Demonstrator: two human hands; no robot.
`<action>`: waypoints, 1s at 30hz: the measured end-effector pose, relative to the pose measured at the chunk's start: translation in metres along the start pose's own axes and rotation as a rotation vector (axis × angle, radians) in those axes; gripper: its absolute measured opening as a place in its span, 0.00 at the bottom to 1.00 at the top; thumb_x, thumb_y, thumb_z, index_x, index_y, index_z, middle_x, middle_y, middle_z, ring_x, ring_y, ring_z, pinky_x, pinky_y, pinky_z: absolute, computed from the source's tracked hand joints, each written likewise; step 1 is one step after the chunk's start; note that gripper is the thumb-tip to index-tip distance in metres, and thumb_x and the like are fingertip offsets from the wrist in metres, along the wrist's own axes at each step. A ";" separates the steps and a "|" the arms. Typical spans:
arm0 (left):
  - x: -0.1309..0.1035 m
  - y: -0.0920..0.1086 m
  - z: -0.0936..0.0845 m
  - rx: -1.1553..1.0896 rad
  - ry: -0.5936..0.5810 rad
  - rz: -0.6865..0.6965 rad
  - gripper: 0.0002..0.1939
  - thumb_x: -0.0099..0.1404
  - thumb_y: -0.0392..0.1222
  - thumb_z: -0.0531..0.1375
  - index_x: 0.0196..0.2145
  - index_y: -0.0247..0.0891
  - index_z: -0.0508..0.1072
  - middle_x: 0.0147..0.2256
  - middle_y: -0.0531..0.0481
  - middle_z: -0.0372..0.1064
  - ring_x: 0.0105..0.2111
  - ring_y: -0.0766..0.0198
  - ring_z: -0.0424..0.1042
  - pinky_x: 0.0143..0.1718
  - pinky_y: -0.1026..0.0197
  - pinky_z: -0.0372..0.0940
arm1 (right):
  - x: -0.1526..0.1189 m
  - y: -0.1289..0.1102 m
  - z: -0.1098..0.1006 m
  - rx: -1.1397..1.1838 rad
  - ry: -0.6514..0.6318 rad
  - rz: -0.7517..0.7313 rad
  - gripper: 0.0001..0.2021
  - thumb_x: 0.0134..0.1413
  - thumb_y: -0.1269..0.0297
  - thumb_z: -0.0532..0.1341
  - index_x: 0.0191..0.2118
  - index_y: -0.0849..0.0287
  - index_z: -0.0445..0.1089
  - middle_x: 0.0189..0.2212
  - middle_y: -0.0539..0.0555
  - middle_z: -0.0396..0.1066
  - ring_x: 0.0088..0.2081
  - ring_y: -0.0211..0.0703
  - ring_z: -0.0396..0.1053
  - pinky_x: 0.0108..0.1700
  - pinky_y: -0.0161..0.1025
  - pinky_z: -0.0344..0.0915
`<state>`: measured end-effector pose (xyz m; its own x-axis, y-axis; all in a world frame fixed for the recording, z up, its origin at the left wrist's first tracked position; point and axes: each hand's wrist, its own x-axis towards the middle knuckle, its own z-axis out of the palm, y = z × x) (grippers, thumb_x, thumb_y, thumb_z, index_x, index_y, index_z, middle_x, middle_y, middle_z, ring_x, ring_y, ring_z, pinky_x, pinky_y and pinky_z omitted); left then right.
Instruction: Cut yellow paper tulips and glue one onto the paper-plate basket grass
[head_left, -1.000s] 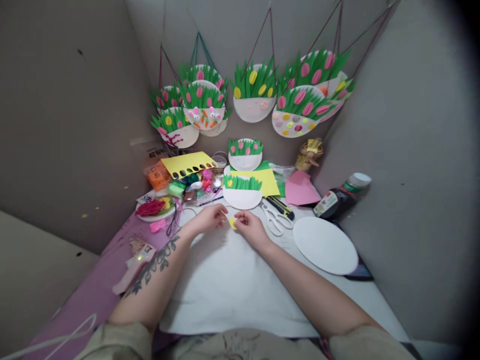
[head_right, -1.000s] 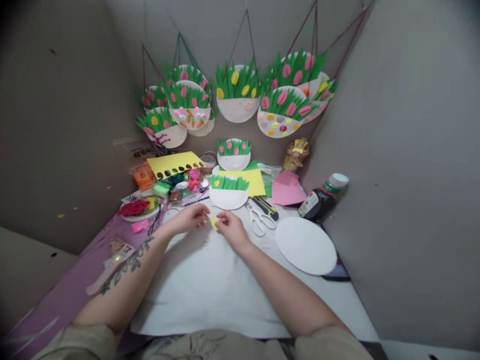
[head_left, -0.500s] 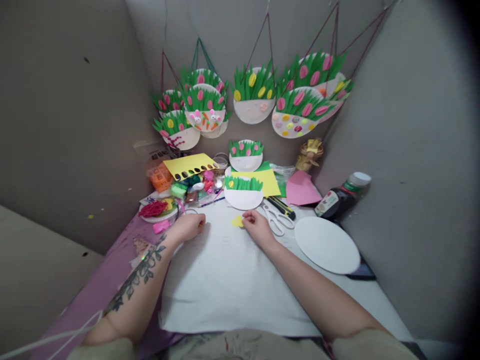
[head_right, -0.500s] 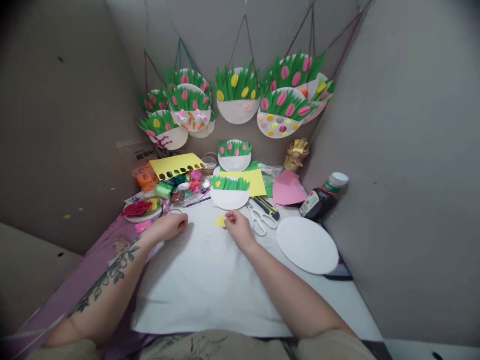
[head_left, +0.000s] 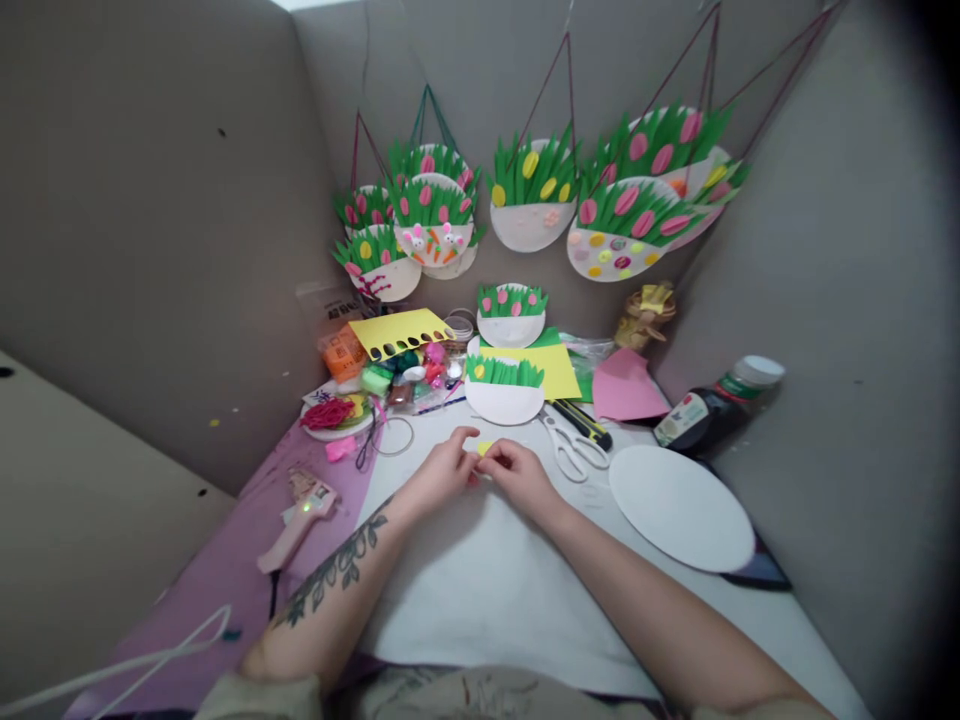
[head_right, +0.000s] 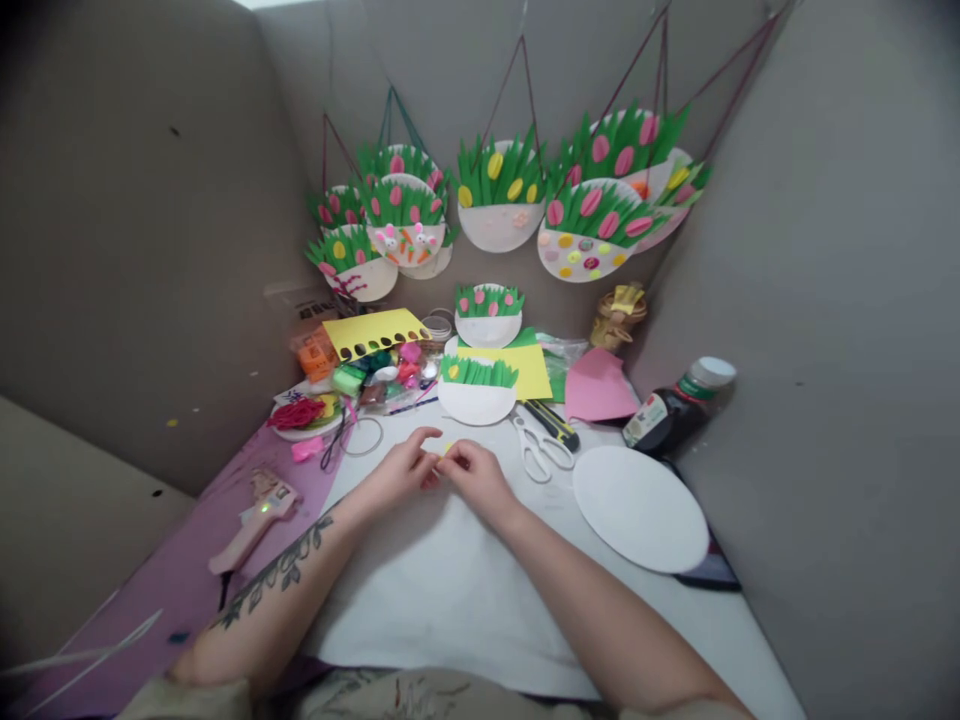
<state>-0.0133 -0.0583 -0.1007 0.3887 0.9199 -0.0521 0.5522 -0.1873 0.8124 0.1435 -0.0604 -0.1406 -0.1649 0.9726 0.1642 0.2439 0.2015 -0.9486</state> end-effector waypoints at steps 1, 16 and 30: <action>-0.010 0.001 -0.006 0.045 0.022 -0.006 0.19 0.65 0.41 0.46 0.53 0.37 0.57 0.28 0.50 0.71 0.29 0.64 0.71 0.32 0.63 0.63 | -0.001 0.000 -0.001 0.007 -0.001 0.010 0.09 0.48 0.61 0.60 0.24 0.60 0.65 0.22 0.48 0.63 0.26 0.36 0.60 0.30 0.33 0.57; -0.161 -0.094 -0.111 0.889 0.250 -0.736 0.22 0.63 0.54 0.45 0.38 0.34 0.68 0.33 0.38 0.72 0.35 0.49 0.72 0.34 0.56 0.61 | -0.003 0.006 0.000 -0.115 -0.056 -0.011 0.07 0.48 0.63 0.59 0.24 0.60 0.66 0.22 0.48 0.65 0.26 0.36 0.60 0.30 0.33 0.56; -0.043 -0.043 -0.094 0.969 0.338 -0.440 0.20 0.63 0.51 0.47 0.39 0.33 0.69 0.38 0.36 0.71 0.38 0.51 0.71 0.34 0.58 0.62 | -0.003 0.013 -0.003 -0.123 -0.029 -0.014 0.08 0.48 0.62 0.60 0.24 0.59 0.66 0.21 0.47 0.63 0.25 0.36 0.59 0.29 0.33 0.56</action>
<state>-0.1232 -0.0568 -0.0785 -0.1218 0.9909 0.0566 0.9913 0.1243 -0.0425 0.1501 -0.0603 -0.1531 -0.1965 0.9660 0.1679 0.3566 0.2299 -0.9055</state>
